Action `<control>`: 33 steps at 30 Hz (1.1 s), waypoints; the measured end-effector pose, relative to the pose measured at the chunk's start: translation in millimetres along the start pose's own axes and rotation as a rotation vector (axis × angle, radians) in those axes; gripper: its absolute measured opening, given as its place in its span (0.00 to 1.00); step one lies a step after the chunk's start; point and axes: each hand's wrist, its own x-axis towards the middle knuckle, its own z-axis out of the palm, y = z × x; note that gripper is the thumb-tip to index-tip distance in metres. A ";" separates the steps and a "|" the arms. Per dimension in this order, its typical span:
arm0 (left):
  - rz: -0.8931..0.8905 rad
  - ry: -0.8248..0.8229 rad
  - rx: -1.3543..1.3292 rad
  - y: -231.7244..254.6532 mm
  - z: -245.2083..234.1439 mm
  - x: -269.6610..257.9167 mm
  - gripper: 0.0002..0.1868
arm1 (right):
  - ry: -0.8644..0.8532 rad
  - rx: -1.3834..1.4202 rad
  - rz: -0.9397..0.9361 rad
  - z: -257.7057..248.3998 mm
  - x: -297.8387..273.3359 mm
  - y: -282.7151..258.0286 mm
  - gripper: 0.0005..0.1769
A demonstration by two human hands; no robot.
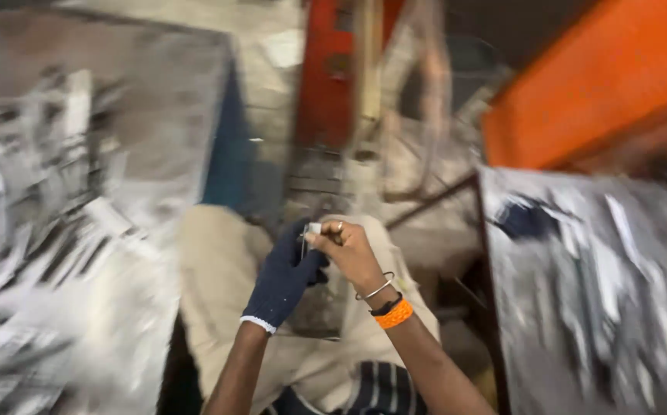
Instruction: The person sits between two tables covered with metal strip parts, picks up individual parts from a pile, turns them over and looks them over by hand, and places them onto the adjacent table. The person repeats this pick-and-check handling one part at a time throughout the episode.
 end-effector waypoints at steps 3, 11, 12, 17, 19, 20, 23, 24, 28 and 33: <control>-0.088 -0.261 0.016 -15.0 43.4 4.1 0.22 | 0.217 0.010 0.163 -54.0 -43.1 -6.1 0.11; -0.279 -0.401 -0.413 -74.4 105.0 6.0 0.21 | 1.119 -0.253 0.141 -241.6 -172.2 122.5 0.11; -0.313 -0.403 -0.512 -77.6 104.8 7.0 0.22 | 1.215 -0.428 0.009 -267.0 -185.8 143.5 0.11; -0.405 -0.311 -0.587 -52.5 105.8 -0.7 0.24 | 1.461 -1.055 0.304 -309.9 -193.4 107.6 0.13; -0.367 -0.250 -0.534 -52.5 102.2 -4.6 0.23 | 1.445 -1.306 0.318 -319.7 -192.1 114.4 0.15; -0.355 -0.234 -0.545 -53.6 99.8 -4.6 0.23 | 1.415 -1.313 0.344 -320.3 -187.5 115.4 0.13; -0.334 -0.204 -0.578 -56.1 90.6 -5.4 0.22 | 1.332 -1.313 0.392 -317.2 -173.5 111.7 0.10; -0.329 -0.194 -0.603 -57.1 86.4 -6.9 0.21 | 1.282 -1.312 0.417 -314.5 -168.9 109.4 0.10; -0.292 -0.175 -0.587 -56.2 73.6 -6.7 0.20 | 1.320 -1.233 0.372 -329.6 -164.5 119.1 0.14; -0.286 -0.170 -0.632 -62.4 63.1 -5.7 0.18 | 1.371 -0.822 0.177 -307.1 -157.8 95.5 0.09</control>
